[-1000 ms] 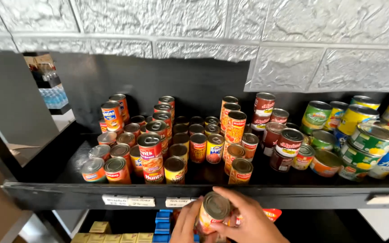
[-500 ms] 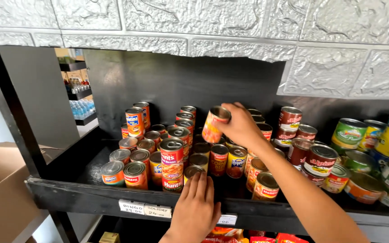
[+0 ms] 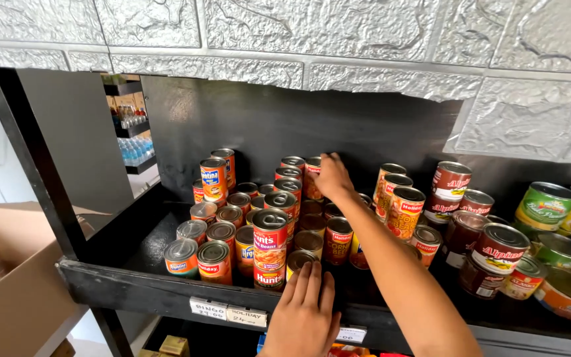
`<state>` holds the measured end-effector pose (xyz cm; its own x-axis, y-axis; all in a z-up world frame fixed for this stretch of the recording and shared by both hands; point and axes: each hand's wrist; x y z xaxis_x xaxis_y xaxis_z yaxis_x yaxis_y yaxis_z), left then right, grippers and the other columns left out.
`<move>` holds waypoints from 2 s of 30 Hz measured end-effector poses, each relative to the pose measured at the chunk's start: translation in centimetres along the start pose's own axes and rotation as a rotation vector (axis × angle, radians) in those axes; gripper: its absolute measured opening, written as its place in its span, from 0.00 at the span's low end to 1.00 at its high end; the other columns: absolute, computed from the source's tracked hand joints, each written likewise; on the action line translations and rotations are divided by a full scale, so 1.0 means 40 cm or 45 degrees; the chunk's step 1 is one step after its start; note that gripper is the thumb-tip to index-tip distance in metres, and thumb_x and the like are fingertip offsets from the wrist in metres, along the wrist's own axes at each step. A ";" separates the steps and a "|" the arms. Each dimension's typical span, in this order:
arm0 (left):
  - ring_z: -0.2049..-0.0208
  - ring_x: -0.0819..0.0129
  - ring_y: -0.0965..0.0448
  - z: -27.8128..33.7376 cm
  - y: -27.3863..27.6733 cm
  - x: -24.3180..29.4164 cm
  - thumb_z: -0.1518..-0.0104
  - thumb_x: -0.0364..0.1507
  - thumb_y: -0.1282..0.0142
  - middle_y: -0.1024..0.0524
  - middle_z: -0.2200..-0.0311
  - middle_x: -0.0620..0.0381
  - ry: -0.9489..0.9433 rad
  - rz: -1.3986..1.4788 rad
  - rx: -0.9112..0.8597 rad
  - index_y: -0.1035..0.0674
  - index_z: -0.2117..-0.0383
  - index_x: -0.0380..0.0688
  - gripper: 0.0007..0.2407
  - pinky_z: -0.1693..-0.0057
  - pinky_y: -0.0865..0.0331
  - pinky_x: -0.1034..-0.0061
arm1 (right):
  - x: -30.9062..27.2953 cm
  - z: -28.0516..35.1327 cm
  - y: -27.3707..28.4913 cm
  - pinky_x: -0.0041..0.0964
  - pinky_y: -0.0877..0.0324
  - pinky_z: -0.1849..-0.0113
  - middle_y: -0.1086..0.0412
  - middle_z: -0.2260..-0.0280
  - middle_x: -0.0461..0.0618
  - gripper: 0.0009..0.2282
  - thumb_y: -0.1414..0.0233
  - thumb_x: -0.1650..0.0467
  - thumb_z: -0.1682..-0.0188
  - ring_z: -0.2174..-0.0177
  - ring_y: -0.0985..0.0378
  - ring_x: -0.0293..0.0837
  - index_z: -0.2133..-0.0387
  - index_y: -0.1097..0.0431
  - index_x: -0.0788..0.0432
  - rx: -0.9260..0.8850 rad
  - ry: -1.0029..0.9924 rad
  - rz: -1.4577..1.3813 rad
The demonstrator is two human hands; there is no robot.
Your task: Stocking canned goods from a cardboard box onto store shelves.
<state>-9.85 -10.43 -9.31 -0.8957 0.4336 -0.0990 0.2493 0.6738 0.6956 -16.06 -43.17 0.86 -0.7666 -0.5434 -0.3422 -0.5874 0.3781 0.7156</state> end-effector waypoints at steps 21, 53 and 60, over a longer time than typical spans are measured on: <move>0.46 0.55 0.20 0.245 0.488 0.178 0.43 0.27 0.41 0.20 0.50 0.48 1.303 0.845 0.197 0.22 0.50 0.37 0.15 0.41 0.30 0.69 | -0.186 0.849 0.442 0.38 0.26 0.49 0.33 0.45 0.56 0.14 0.49 0.79 0.50 0.47 0.26 0.45 0.49 0.32 0.65 -0.316 0.096 -1.347; 0.51 0.54 0.19 0.757 0.995 0.077 0.43 0.23 0.38 0.20 0.54 0.49 2.107 -0.388 0.738 0.21 0.53 0.39 0.12 0.45 0.26 0.69 | -1.249 0.892 -0.025 0.36 0.31 0.46 0.23 0.55 0.51 0.10 0.43 0.74 0.49 0.51 0.21 0.44 0.55 0.26 0.63 -1.736 1.066 -1.430; 0.46 0.48 0.23 0.809 0.941 0.110 0.44 0.23 0.37 0.24 0.48 0.45 2.276 -0.365 0.595 0.27 0.44 0.38 0.21 0.42 0.28 0.66 | -1.254 0.936 -0.106 0.37 0.32 0.45 0.25 0.52 0.53 0.12 0.42 0.73 0.49 0.50 0.23 0.46 0.53 0.27 0.62 -1.997 1.139 -1.337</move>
<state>7.52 36.21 -6.59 -0.1226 -0.5593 0.8199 -0.1684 0.8258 0.5382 15.19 10.54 -7.80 0.2223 -0.3916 -0.8928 0.4166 -0.7898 0.4502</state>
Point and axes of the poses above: each hand's wrist, its own z-axis away from the middle knuckle, its own y-axis out of the back of the hand, x = y × z
